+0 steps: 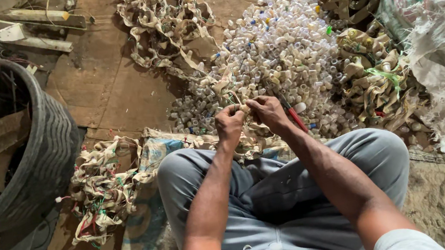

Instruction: The person sits on the floor and uses red-handled pliers to cut small plastic caps off a long, tangled strip of fabric. The cut caps fall onto a large pile on the floor. The person repeatedly pulls the strip taut and snips off the caps one by one.

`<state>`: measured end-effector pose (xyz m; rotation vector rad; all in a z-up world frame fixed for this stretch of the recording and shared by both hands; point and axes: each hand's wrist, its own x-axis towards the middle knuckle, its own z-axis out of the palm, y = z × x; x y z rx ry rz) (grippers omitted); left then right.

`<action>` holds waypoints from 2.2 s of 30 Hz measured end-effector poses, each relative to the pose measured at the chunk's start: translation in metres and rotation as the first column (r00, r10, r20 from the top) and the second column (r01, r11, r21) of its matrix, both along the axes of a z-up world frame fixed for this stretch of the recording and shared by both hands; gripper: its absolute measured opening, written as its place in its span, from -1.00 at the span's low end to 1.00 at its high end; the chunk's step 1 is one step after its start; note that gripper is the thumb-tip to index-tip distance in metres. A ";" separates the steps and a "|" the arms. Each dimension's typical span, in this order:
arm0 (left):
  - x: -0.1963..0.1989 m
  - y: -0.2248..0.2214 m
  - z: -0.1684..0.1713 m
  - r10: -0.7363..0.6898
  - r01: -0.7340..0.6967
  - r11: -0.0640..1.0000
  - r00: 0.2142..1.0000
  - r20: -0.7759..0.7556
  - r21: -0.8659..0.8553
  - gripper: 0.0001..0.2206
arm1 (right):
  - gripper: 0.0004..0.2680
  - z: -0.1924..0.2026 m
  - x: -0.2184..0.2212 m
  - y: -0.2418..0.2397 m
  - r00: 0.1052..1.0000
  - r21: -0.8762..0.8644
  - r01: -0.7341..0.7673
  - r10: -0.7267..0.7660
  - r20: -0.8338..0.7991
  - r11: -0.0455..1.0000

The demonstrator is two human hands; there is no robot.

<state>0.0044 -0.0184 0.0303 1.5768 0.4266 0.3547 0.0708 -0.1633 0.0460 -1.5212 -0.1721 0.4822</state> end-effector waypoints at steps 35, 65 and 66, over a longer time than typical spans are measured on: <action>0.017 0.001 -0.003 0.004 -0.002 0.998 0.999 -0.037 0.065 -0.82 | -0.70 0.023 0.014 -0.009 0.920 -0.143 0.390 -0.379 0.095 0.910; 0.037 0.027 0.029 -0.010 -0.037 0.782 0.997 0.072 0.622 -0.73 | -0.74 -0.013 0.042 0.007 0.993 -0.050 -0.073 0.068 -0.096 0.996; 0.044 0.028 0.027 -0.055 -0.057 0.705 0.989 0.135 0.707 -0.77 | -0.74 -0.015 0.039 0.008 0.994 -0.061 -0.085 0.080 -0.071 0.995</action>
